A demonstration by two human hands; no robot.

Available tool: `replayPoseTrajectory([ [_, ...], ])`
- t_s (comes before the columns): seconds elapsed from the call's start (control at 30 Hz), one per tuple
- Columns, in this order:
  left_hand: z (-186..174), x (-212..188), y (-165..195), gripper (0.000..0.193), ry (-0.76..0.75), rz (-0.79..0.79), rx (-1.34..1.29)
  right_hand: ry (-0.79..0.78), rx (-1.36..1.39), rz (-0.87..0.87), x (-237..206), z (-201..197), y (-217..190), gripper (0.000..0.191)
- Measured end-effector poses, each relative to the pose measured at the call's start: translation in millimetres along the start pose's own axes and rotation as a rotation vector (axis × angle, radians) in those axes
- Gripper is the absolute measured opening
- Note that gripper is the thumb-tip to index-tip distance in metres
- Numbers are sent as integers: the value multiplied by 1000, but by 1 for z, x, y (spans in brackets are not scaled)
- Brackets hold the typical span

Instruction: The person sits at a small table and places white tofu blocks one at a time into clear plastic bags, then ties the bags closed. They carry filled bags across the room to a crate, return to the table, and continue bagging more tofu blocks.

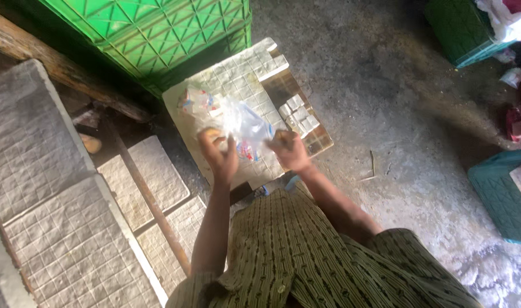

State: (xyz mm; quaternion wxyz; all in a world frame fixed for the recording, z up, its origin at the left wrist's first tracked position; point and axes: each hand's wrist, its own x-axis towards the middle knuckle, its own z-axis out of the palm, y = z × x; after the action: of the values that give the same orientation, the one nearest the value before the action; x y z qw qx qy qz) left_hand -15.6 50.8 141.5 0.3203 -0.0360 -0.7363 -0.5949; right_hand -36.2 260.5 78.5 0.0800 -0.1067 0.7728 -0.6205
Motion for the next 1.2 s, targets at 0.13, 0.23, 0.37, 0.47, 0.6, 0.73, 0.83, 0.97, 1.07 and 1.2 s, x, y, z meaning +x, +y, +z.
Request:
replayPoseTrajectory([
  [0.13,0,-19,-30,17,-172,-283,145,354,-407,-219,10,-10,-7,10],
  [0.23,-21,-41,-51,48,-742,-791,-1027,186,657,-120,12,-11,-26,23],
  [0.37,-25,-39,-74,30,-334,-572,-181,-230,-472,-76,5,4,-68,55],
  [0.47,-14,-36,-71,20,-14,-286,67,-506,41,-564,9,10,-99,57],
  [0.6,-19,-42,-53,42,-629,-431,-208,-104,-467,176,28,-6,-112,63],
  [0.73,-22,-32,-57,40,-446,-770,-218,-149,-595,359,33,-8,-75,64],
  [0.83,-8,-26,-71,97,-175,6,45,-604,13,-1,22,9,-31,70],
  [0.97,-1,-47,-74,42,-173,65,195,-400,1177,65,27,5,10,79],
  [1.07,-6,-56,-75,48,-636,-306,-368,-156,67,162,35,-11,20,60],
  [1.2,-2,-53,-88,35,-456,-895,-64,-137,-513,311,37,-19,27,57],
])
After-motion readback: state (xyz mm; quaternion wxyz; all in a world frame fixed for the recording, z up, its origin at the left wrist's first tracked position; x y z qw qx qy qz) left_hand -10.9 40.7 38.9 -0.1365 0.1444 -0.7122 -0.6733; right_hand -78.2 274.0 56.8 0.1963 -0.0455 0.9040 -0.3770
